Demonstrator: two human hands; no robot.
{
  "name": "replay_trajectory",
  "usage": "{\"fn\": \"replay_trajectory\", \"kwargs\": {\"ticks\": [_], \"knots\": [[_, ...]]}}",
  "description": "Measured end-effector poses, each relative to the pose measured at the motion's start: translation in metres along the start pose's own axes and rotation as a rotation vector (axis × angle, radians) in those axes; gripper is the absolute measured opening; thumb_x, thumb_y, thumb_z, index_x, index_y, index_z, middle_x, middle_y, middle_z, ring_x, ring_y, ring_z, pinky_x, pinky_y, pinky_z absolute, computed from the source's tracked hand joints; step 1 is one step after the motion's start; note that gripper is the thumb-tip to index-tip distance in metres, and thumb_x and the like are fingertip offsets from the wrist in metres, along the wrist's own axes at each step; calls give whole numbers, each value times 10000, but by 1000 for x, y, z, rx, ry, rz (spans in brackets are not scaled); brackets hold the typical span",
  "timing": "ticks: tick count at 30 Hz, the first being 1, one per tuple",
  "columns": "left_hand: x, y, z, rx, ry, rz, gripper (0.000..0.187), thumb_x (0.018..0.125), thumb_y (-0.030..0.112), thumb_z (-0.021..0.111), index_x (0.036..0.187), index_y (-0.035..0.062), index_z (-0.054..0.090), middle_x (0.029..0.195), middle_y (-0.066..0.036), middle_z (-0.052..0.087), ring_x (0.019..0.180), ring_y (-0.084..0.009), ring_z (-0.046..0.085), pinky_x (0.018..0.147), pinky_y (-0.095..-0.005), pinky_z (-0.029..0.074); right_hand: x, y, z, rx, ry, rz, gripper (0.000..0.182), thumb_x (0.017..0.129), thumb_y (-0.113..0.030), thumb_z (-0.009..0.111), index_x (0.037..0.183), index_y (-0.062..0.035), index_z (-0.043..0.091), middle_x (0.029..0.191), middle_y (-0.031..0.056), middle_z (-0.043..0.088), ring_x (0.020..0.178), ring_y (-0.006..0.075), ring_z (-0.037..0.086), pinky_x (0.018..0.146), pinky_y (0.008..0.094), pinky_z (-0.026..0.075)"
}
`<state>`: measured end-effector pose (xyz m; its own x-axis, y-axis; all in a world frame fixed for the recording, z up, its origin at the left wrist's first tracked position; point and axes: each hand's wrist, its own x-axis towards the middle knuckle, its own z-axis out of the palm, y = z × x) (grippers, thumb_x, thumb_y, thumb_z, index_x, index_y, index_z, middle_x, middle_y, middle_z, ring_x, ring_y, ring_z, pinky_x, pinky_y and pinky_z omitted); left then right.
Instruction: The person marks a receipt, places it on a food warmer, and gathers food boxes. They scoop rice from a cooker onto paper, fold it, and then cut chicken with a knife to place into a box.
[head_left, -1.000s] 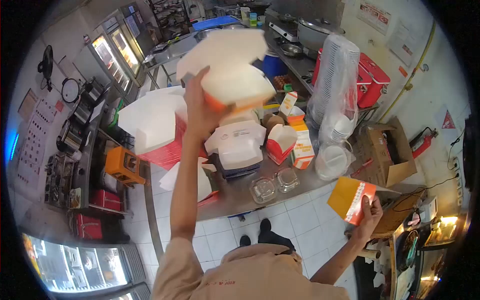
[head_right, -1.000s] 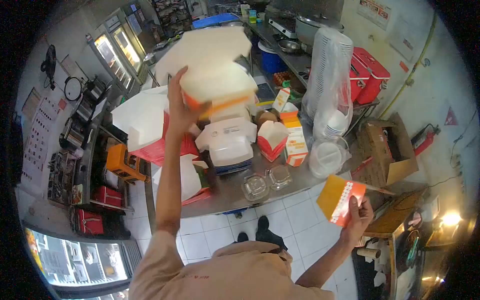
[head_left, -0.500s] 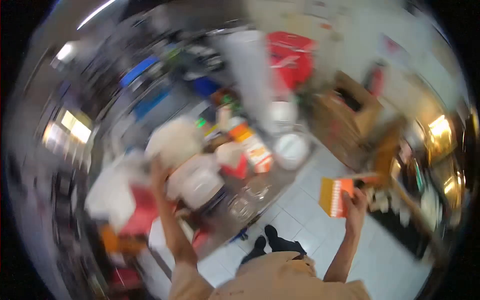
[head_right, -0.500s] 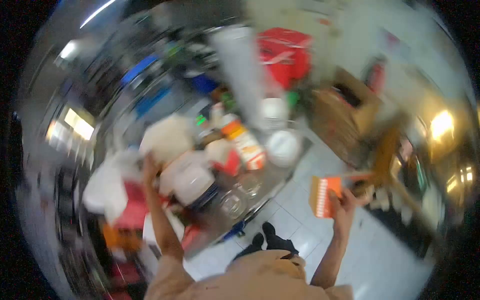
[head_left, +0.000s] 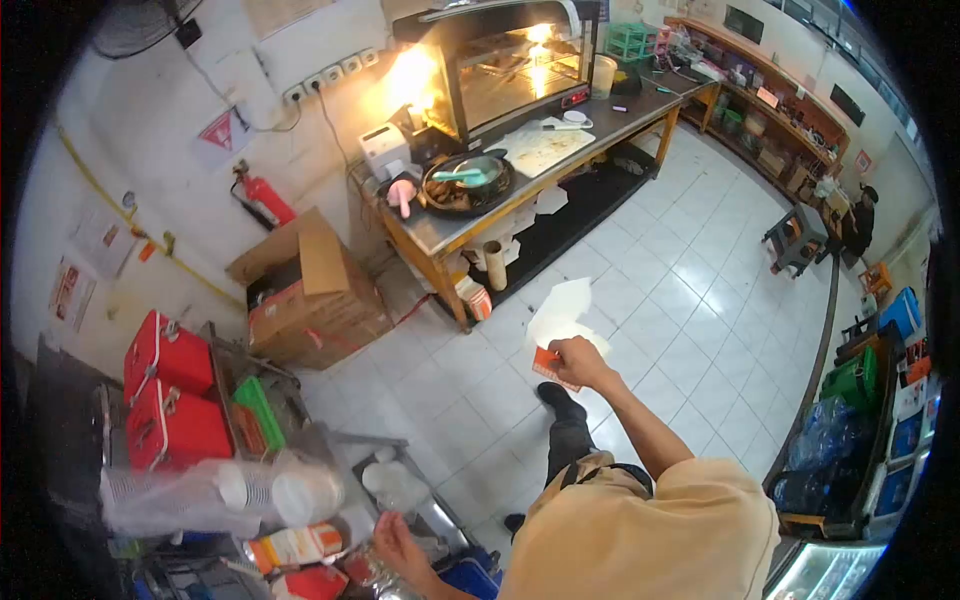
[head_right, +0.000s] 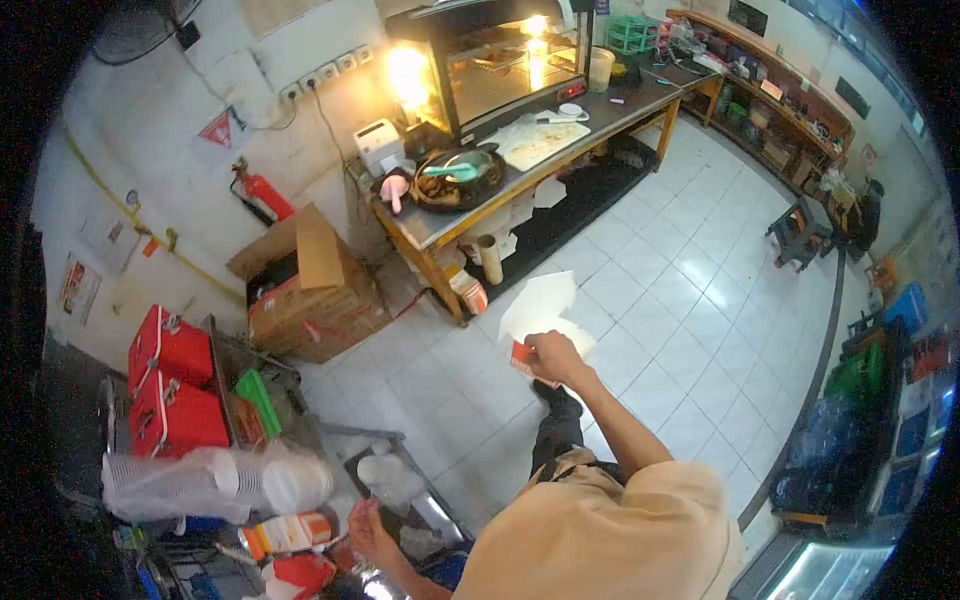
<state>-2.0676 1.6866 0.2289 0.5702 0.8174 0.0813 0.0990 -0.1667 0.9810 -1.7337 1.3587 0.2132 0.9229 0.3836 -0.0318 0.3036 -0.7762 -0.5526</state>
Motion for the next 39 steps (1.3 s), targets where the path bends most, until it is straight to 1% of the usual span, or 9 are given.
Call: {"fn": "replay_trajectory", "kwargs": {"ticks": [7, 16, 19, 27, 29, 31, 33, 35, 39], "knots": [[21, -36, 184, 64, -80, 2, 164, 935, 64, 597, 1064, -32, 629, 997, -122, 672, 947, -182, 641, 815, -309, 520, 293, 197, -62, -289, 124, 4, 305, 823, -371, 679, 885, -73, 654, 823, 189, 678, 815, 387, 667, 715, 501, 534], [-102, 2, 260, 285, 132, -356, 213, 926, 141, 650, 1106, 32, 677, 915, -66, 699, 733, -141, 618, 650, -271, 507, 556, 206, -136, -546, 366, -66, 296, 867, -180, 601, 1126, -38, 570, 1012, 184, 662, 993, 382, 614, 770, 491, 525], [-140, -24, 252, 153, 220, -527, 165, 936, 113, 632, 1049, -5, 658, 889, -77, 667, 764, -150, 610, 683, -294, 502, 485, 173, -38, -496, 364, -453, 248, 787, -160, 624, 1007, -46, 605, 962, 193, 633, 955, 374, 617, 768, 513, 502], [-320, 34, 275, 92, 736, -518, 275, 927, 156, 664, 1187, 67, 650, 1010, -48, 719, 895, -136, 679, 784, -308, 549, -67, 170, 259, -266, -1676, -1120, 528, 896, -374, 581, 1351, -108, 545, 1210, 125, 669, 1080, 329, 636, 1006, 453, 439], [-400, 38, 261, 77, 977, -540, 272, 922, 167, 671, 1172, 62, 659, 1014, -67, 721, 897, -144, 682, 785, -316, 554, -156, 84, 212, -304, -2472, -798, 461, 894, -288, 657, 1284, -52, 588, 1102, 143, 705, 966, 253, 687, 829, 361, 546], [-488, 30, 254, 31, 1274, -651, 249, 932, 145, 658, 1160, 47, 661, 1013, -70, 719, 932, -138, 671, 821, -314, 547, -220, 39, 223, -584, -2581, -390, 385, 887, -201, 662, 1241, -55, 621, 1037, 123, 719, 959, 205, 688, 788, 312, 558], [-576, -9, 258, 73, 1506, -685, 232, 942, 150, 646, 1136, 24, 666, 989, -80, 724, 938, -139, 669, 828, -300, 539, -256, 53, 293, -752, -2147, -848, 372, 910, -302, 679, 1193, -62, 650, 1100, 90, 699, 911, 205, 698, 789, 324, 569], [-622, 8, 237, -5, 1784, -688, 221, 922, 158, 664, 1105, 35, 680, 918, -92, 728, 829, -156, 687, 748, -293, 549, -282, 23, 312, -970, -1337, -2025, 302, 905, -270, 686, 1122, -60, 682, 1007, 104, 718, 838, 207, 713, 715, 317, 587], [-685, 6, 153, -135, 1920, -597, 204, 921, 136, 662, 1084, 15, 680, 892, -84, 724, 808, -121, 670, 706, -264, 527, -375, -30, 338, -925, -1779, -1173, 271, 899, -222, 682, 1108, -50, 678, 926, 128, 722, 750, 209, 713, 650, 327, 594]]}}
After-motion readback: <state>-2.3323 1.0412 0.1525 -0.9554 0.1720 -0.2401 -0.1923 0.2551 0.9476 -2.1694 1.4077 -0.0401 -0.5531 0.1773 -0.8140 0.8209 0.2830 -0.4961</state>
